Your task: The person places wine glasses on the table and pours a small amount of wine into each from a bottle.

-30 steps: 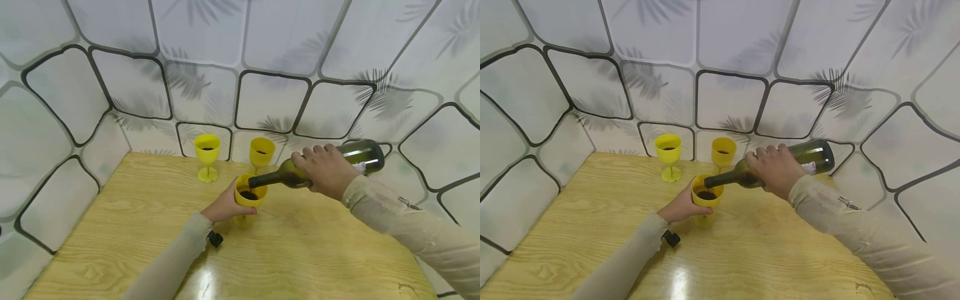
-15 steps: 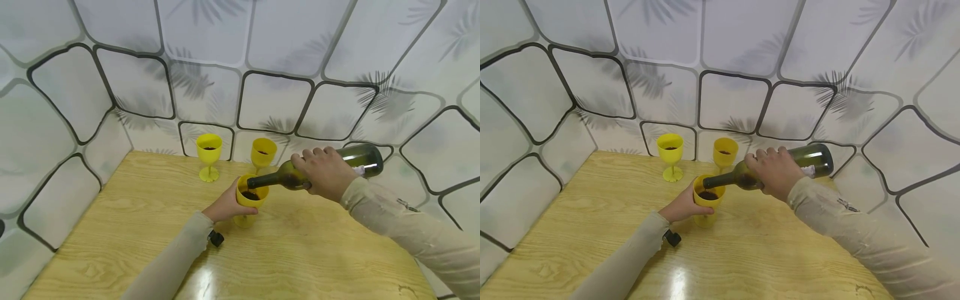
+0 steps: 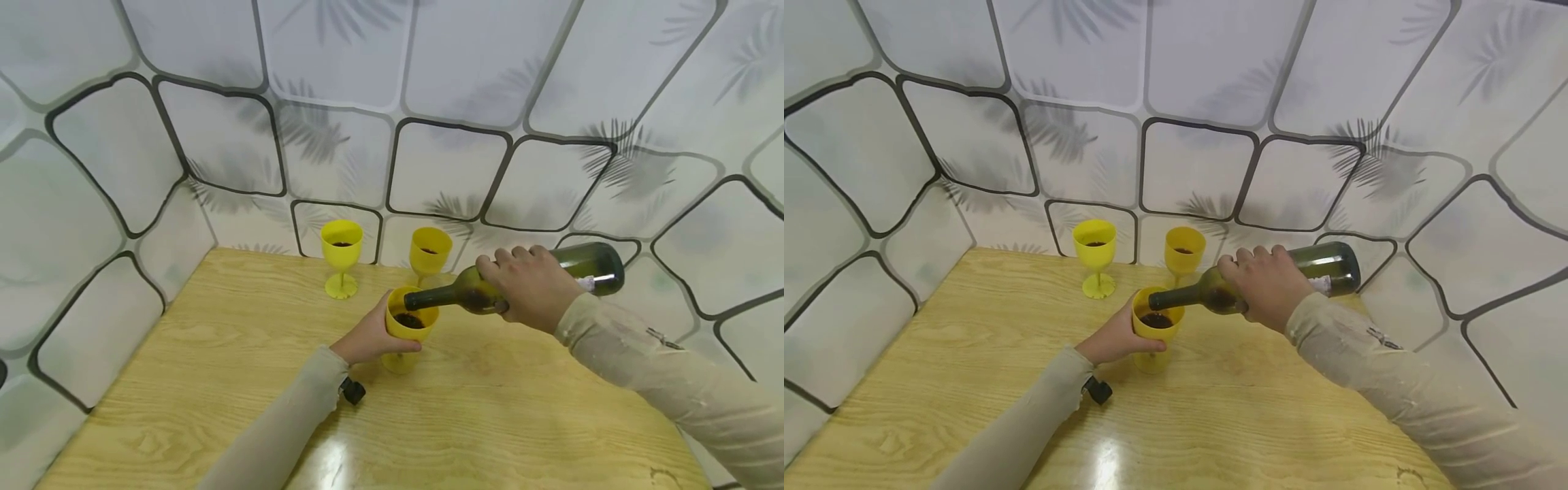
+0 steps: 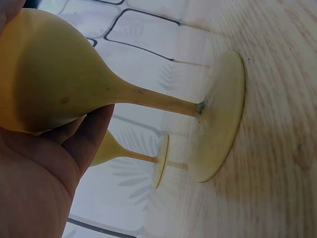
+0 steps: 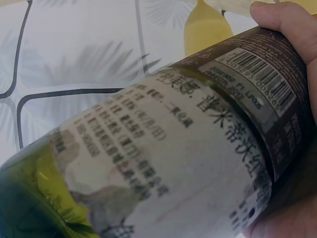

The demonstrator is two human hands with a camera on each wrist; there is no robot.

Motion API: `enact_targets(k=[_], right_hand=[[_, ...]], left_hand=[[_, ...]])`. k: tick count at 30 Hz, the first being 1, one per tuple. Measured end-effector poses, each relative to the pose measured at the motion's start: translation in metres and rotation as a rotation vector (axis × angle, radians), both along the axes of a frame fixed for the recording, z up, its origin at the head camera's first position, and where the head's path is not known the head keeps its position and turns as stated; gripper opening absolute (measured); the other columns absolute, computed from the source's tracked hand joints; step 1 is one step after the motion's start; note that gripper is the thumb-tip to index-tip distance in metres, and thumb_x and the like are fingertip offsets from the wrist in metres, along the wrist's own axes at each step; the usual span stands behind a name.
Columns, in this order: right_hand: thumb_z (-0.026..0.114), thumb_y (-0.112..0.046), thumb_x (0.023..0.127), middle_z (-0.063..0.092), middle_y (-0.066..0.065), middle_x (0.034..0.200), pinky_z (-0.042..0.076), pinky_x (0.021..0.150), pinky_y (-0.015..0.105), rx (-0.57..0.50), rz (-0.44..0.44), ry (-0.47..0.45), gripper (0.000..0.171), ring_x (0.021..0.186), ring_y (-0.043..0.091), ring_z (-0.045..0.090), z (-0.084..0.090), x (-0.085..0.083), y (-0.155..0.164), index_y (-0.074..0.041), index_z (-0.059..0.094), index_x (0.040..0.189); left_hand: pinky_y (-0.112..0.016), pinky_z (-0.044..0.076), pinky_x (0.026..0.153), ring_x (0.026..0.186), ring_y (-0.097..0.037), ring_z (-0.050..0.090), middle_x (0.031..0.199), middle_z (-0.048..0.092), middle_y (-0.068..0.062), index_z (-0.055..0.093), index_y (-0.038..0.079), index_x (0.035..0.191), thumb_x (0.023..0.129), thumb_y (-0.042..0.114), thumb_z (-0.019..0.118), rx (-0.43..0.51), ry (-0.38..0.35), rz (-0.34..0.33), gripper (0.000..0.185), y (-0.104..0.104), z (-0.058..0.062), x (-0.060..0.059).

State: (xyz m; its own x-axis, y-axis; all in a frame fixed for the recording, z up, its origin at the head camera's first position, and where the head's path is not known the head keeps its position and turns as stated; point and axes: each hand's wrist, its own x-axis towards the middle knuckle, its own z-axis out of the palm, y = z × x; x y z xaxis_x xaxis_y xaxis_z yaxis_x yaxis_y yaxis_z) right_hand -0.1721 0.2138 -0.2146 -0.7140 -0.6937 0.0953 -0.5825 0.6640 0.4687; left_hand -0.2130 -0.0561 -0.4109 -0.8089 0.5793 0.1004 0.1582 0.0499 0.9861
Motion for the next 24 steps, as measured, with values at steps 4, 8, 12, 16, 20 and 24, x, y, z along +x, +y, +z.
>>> enact_targets(k=[4, 8, 12, 16, 20, 24], right_hand=[[0.092, -0.026, 0.065, 0.051, 0.004, 0.078, 0.052, 0.062, 0.043, -0.003, 0.007, 0.008, 0.06, 0.066, 0.025, 0.055, -0.0008, 0.0003, 0.0019, -0.008, 0.051, 0.105], [0.092, -0.026, 0.065, 0.049, 0.003, 0.078, 0.051, 0.059, 0.042, -0.005, 0.006, 0.008, 0.059, 0.065, 0.024, 0.052, 0.0005, 0.0002, 0.0027, -0.008, 0.051, 0.104], [0.092, -0.025, 0.065, 0.049, 0.003, 0.078, 0.05, 0.059, 0.042, -0.011, 0.003, 0.008, 0.059, 0.065, 0.024, 0.052, 0.0018, -0.0005, 0.0025, -0.008, 0.051, 0.104], [0.092, -0.025, 0.065, 0.05, 0.003, 0.078, 0.05, 0.06, 0.042, -0.01, 0.003, 0.009, 0.059, 0.065, 0.024, 0.053, 0.0009, -0.0007, 0.0025, -0.008, 0.051, 0.105], [0.093, -0.026, 0.064, 0.052, 0.004, 0.08, 0.053, 0.063, 0.044, -0.003, 0.003, 0.007, 0.062, 0.067, 0.026, 0.056, -0.0004, -0.0005, 0.0023, -0.008, 0.051, 0.106], [0.094, -0.027, 0.064, 0.054, 0.006, 0.082, 0.055, 0.066, 0.046, 0.003, 0.004, 0.003, 0.063, 0.069, 0.027, 0.057, 0.0004, -0.0001, 0.0006, -0.009, 0.05, 0.106]], left_hand=[[-0.047, 0.045, 0.107, 0.12, -0.02, 0.059, 0.133, 0.059, -0.001, 0.036, 0.025, 0.144, 0.083, 0.019, 0.09, 0.002, -0.007, -0.003, 0.082, 0.0001, 0.001, 0.0011], [-0.047, 0.045, 0.107, 0.12, -0.021, 0.059, 0.132, 0.06, -0.001, 0.036, 0.026, 0.145, 0.083, 0.016, 0.089, 0.005, -0.017, 0.0, 0.082, 0.0003, 0.0014, 0.0012], [-0.047, 0.046, 0.106, 0.12, -0.021, 0.06, 0.132, 0.06, -0.001, 0.036, 0.025, 0.145, 0.083, 0.013, 0.089, 0.009, -0.015, 0.005, 0.083, 0.0003, 0.001, 0.0008], [-0.046, 0.046, 0.106, 0.12, -0.021, 0.06, 0.132, 0.06, -0.001, 0.036, 0.025, 0.144, 0.082, 0.017, 0.09, 0.005, -0.008, 0.004, 0.082, -0.0001, 0.0007, 0.001], [-0.046, 0.046, 0.106, 0.119, -0.021, 0.06, 0.131, 0.06, -0.001, 0.035, 0.024, 0.145, 0.082, 0.02, 0.09, -0.002, 0.006, 0.001, 0.083, 0.0001, 0.0002, 0.0008], [-0.045, 0.046, 0.105, 0.118, -0.021, 0.06, 0.131, 0.061, -0.002, 0.035, 0.023, 0.146, 0.083, 0.018, 0.089, 0.002, 0.017, -0.004, 0.083, 0.0005, 0.0003, 0.0005]])
